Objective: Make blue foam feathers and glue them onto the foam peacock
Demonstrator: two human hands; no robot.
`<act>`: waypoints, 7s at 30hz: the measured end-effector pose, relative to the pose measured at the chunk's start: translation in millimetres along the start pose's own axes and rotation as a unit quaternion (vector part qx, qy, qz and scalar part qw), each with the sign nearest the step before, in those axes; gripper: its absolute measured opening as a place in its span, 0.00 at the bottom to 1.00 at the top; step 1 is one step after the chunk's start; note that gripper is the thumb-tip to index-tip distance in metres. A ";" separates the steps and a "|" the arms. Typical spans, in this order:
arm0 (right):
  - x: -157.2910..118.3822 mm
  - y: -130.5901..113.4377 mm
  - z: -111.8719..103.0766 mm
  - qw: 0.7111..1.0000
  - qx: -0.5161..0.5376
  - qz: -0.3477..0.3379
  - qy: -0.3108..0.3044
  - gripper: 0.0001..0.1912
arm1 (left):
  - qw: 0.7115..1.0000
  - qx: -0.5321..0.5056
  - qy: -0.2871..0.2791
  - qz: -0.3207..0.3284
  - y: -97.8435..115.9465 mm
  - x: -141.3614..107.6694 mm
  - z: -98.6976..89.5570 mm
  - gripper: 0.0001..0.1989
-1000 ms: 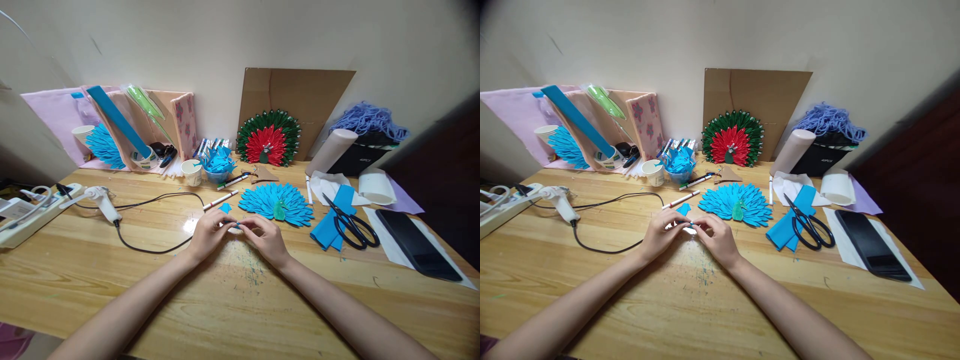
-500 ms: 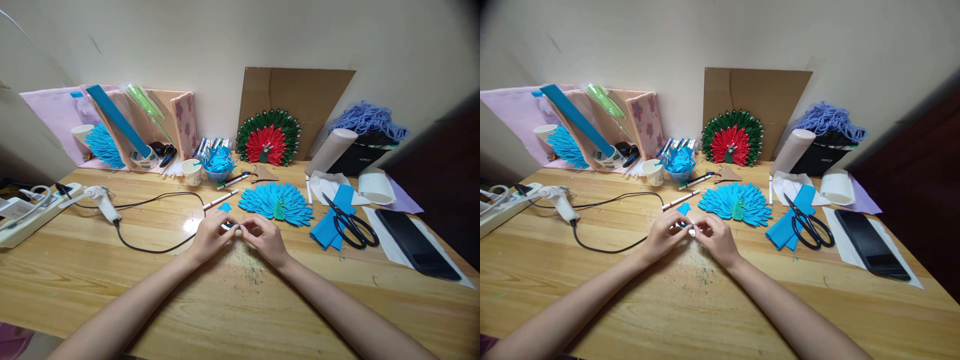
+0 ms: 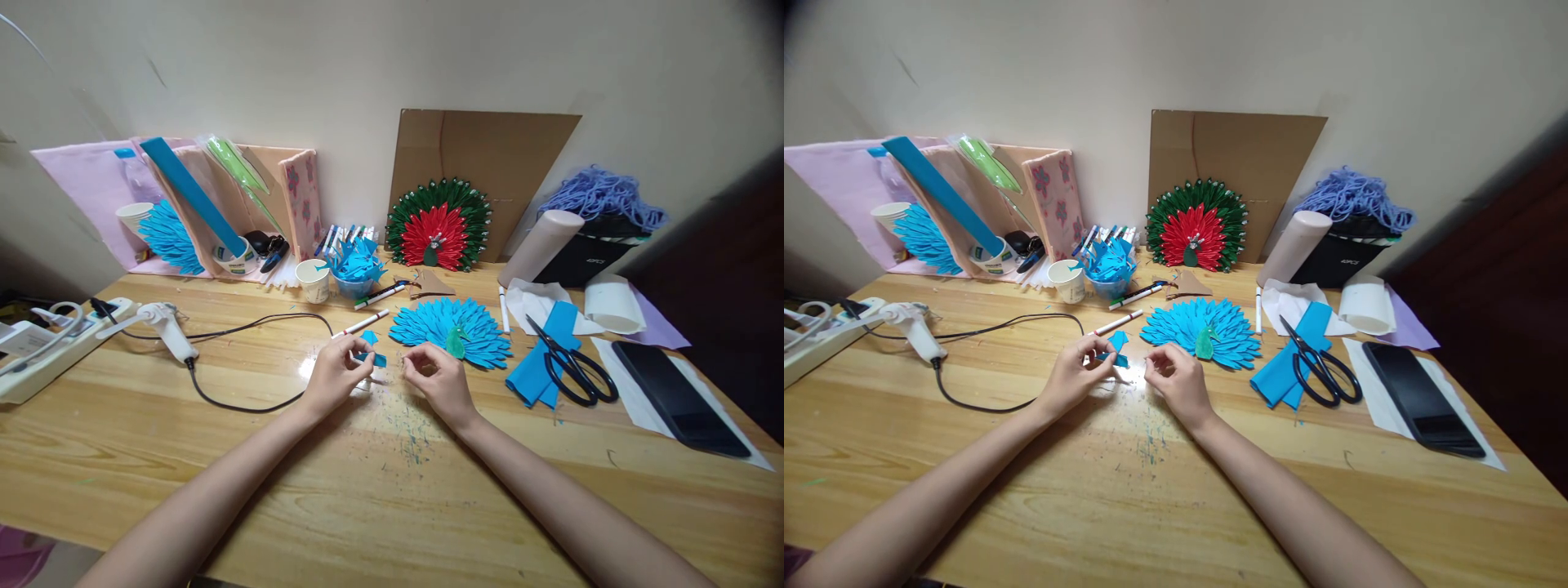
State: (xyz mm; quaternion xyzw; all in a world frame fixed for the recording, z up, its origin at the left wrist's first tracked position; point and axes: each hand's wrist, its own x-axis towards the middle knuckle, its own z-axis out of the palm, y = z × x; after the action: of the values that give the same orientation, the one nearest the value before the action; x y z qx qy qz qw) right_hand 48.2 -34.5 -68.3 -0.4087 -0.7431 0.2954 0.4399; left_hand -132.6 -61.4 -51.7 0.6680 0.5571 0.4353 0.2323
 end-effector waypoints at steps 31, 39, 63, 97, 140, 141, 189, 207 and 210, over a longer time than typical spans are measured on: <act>-1.4 -5.7 0.6 0.997 0.029 -0.043 -0.052 0.04 | 0.986 -0.118 -0.098 -0.071 4.5 -7.4 12.2 0.11; -1.4 -4.7 2.0 0.998 0.015 -0.045 -0.050 0.04 | 0.976 -0.164 -0.090 -0.109 8.7 -4.6 9.4 0.10; -2.8 -6.8 2.8 0.950 -0.173 -0.253 -0.067 0.06 | 0.948 -0.234 -0.080 -0.199 5.1 -2.9 13.3 0.13; 7.2 -1.9 5.8 0.979 0.140 0.119 -0.092 0.11 | 0.989 -0.115 -0.027 -0.085 8.3 -4.6 11.2 0.12; 3.3 -3.0 5.3 0.987 0.121 0.065 -0.077 0.07 | 0.993 0.060 -0.042 0.092 3.7 -5.8 7.6 0.09; 3.1 -2.9 5.2 0.988 0.118 0.066 -0.076 0.07 | 0.993 0.063 -0.043 0.090 4.7 -5.8 7.9 0.09; 3.7 -3.0 5.0 0.991 0.113 0.007 -0.068 0.03 | 0.991 -0.080 -0.081 -0.072 6.0 -4.1 9.2 0.11; 0.1 -1.7 1.9 0.980 -0.076 -0.175 -0.052 0.05 | 0.956 -0.204 -0.107 -0.180 -5.8 -1.5 16.0 0.10; 0.0 -1.5 1.8 0.979 -0.081 -0.179 -0.059 0.05 | 0.955 -0.213 -0.107 -0.178 -2.5 -1.2 13.7 0.11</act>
State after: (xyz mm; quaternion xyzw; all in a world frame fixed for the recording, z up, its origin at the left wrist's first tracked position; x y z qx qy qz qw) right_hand 46.1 -35.4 -67.9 -0.2852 -0.8504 0.1736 0.4066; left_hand -122.4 -59.4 -61.0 0.5353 0.5331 0.4213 0.5018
